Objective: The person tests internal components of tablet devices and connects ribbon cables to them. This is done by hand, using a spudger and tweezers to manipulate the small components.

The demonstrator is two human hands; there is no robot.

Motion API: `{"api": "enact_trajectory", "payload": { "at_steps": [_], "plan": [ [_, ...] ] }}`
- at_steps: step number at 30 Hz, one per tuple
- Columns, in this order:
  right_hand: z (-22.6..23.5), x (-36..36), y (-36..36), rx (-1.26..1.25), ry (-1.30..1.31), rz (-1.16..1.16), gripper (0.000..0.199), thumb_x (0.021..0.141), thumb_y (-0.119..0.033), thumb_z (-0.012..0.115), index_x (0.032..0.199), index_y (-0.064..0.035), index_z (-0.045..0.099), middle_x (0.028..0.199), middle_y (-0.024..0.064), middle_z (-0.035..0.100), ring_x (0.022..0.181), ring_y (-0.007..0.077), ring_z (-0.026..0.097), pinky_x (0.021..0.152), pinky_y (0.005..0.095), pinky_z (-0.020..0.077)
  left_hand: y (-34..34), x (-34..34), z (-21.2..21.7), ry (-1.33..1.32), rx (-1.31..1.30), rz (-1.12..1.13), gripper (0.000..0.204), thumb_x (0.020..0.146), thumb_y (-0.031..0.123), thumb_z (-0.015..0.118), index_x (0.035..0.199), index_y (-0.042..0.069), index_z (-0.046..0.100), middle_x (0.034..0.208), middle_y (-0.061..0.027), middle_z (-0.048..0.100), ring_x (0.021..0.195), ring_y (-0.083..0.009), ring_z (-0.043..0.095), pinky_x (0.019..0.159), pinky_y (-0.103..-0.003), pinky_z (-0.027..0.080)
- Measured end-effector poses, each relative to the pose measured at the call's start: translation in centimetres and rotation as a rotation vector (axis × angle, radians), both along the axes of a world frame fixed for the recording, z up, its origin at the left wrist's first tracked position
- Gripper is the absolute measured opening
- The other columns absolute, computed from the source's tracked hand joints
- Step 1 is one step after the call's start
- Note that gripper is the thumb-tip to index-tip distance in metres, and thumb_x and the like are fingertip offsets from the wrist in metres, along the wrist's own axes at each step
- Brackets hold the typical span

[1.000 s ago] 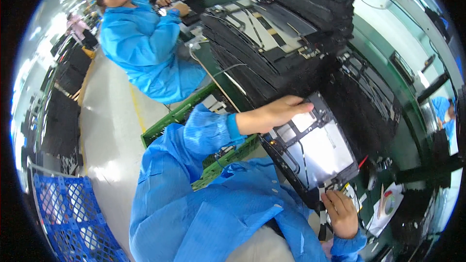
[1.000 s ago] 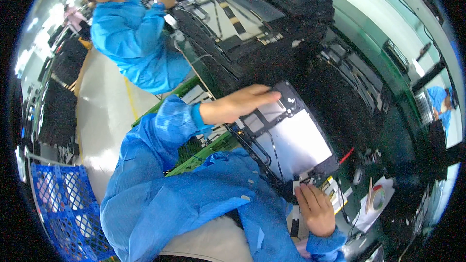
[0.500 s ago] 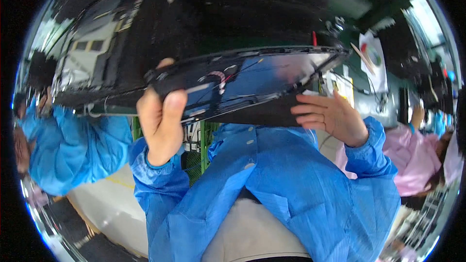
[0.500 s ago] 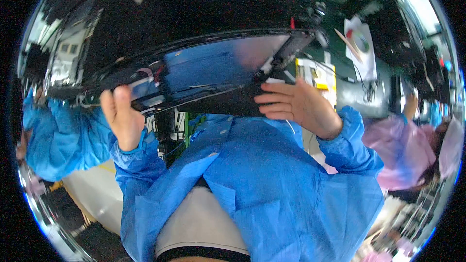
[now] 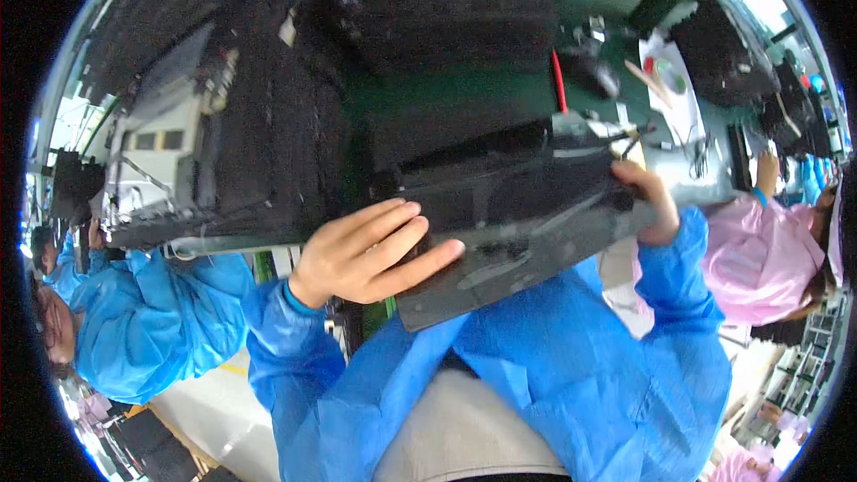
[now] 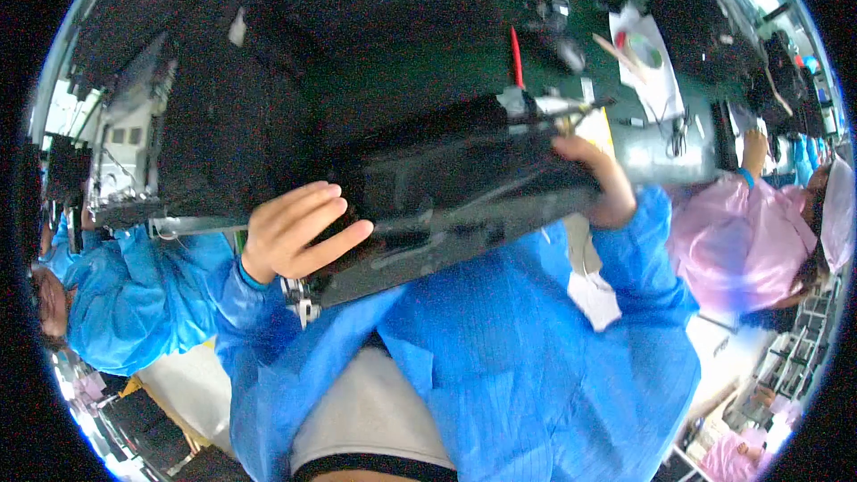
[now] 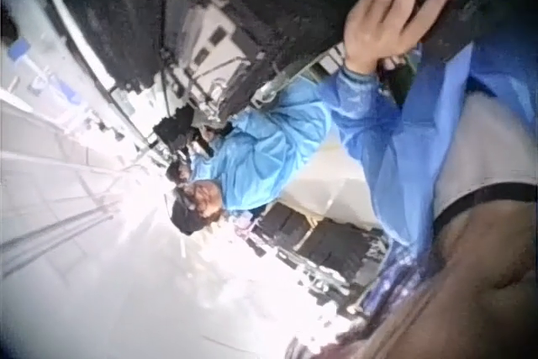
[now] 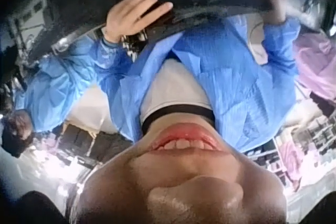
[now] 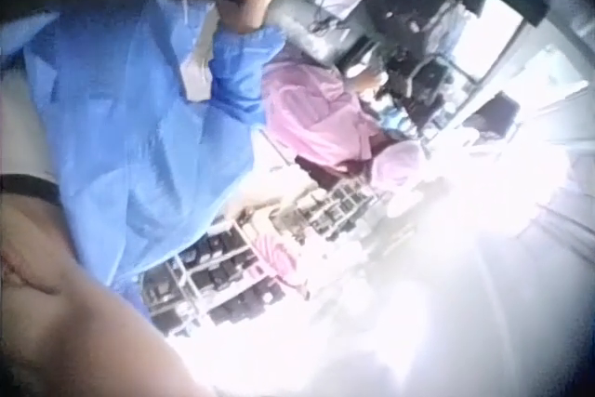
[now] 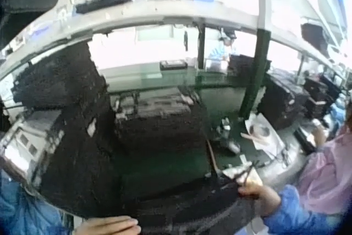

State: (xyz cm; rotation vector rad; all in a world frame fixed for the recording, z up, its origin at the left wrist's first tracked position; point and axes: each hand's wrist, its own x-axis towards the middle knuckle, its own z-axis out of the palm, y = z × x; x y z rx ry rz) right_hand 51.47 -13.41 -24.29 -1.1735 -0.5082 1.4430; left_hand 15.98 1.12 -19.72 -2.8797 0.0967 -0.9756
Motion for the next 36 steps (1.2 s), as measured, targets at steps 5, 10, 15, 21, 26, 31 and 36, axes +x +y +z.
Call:
{"api": "enact_trajectory", "payload": {
  "at_steps": [5,10,15,21,26,31,36],
  "plan": [
    [-1.5,-2.0,1.7,0.052,-0.131,0.096,0.056,0.08,-0.017,0.064,0.13,-0.0009,0.043,0.123,0.0096,0.055,0.113,0.0221,0.051,0.098,0.0351,0.0387,1.5,-1.2,-2.1,0.414,0.251,0.341,0.05,0.085,0.021,0.049,0.134,0.013,0.047,0.117,-0.0072,0.057,0.109,-0.0198,0.055,0.098,-0.035,0.043],
    [-3.3,-2.8,1.8,0.035,-0.529,0.108,0.04,0.086,-0.006,0.059,0.124,-0.0005,0.047,0.119,0.0107,0.057,0.103,0.0169,0.053,0.09,0.029,0.0428,1.6,-0.3,-4.2,0.498,0.291,0.538,0.052,0.086,0.024,0.045,0.135,0.005,0.044,0.128,-0.0096,0.051,0.118,-0.0207,0.048,0.106,-0.041,0.033],
    [-4.7,-2.6,1.8,0.173,-1.001,0.059,0.037,0.086,-0.007,0.058,0.122,-0.0001,0.051,0.108,0.0075,0.054,0.088,0.0142,0.048,0.072,0.0251,0.0421,0.9,1.6,-4.9,0.674,0.289,0.82,0.06,0.087,0.023,0.042,0.144,0.009,0.028,0.143,-0.0115,0.037,0.13,-0.0249,0.037,0.112,-0.045,0.023],
    [-5.1,-2.7,1.9,0.024,-0.97,-0.039,0.016,0.087,0.0,0.054,0.103,0.0052,0.055,0.114,0.0189,0.06,0.092,0.0217,0.057,0.078,0.0337,0.0472,-1.1,4.1,-2.5,0.679,0.203,0.984,0.06,0.087,0.019,0.041,0.144,0.011,0.027,0.145,-0.0114,0.035,0.132,-0.0257,0.036,0.112,-0.042,0.023],
    [-4.7,-2.6,2.2,0.228,-1.317,-0.013,0.012,0.084,-0.006,0.059,0.091,0.0028,0.056,0.083,0.0238,0.06,0.073,0.0385,0.059,0.063,0.0425,0.0454,-1.6,8.3,-1.2,0.446,0.13,1.075,0.059,0.084,0.017,0.048,0.14,0.008,0.034,0.142,-0.0127,0.039,0.128,-0.0262,0.041,0.11,-0.04,0.028],
    [-5.0,-3.1,1.9,0.19,-1.15,-0.08,0.008,0.084,-0.004,0.058,0.089,0.0008,0.055,0.084,0.0224,0.059,0.078,0.041,0.059,0.064,0.044,0.0465,0.2,17.1,-2.5,0.415,-0.229,0.61,0.058,0.081,0.019,0.062,0.133,0.004,0.041,0.128,-0.0152,0.05,0.117,-0.0296,0.049,0.105,-0.041,0.035],
    [-4.8,-3.1,1.3,0.301,-1.06,-0.037,0.014,0.088,0.005,0.05,0.101,0.0036,0.054,0.09,0.0138,0.061,0.079,0.0206,0.066,0.066,0.0277,0.0527,-0.2,20.5,-4.8,0.414,-0.5,0.652,0.041,0.081,0.022,0.064,0.117,0.005,0.054,0.116,-0.0123,0.058,0.107,-0.0309,0.055,0.1,-0.042,0.039]
  ]
}}
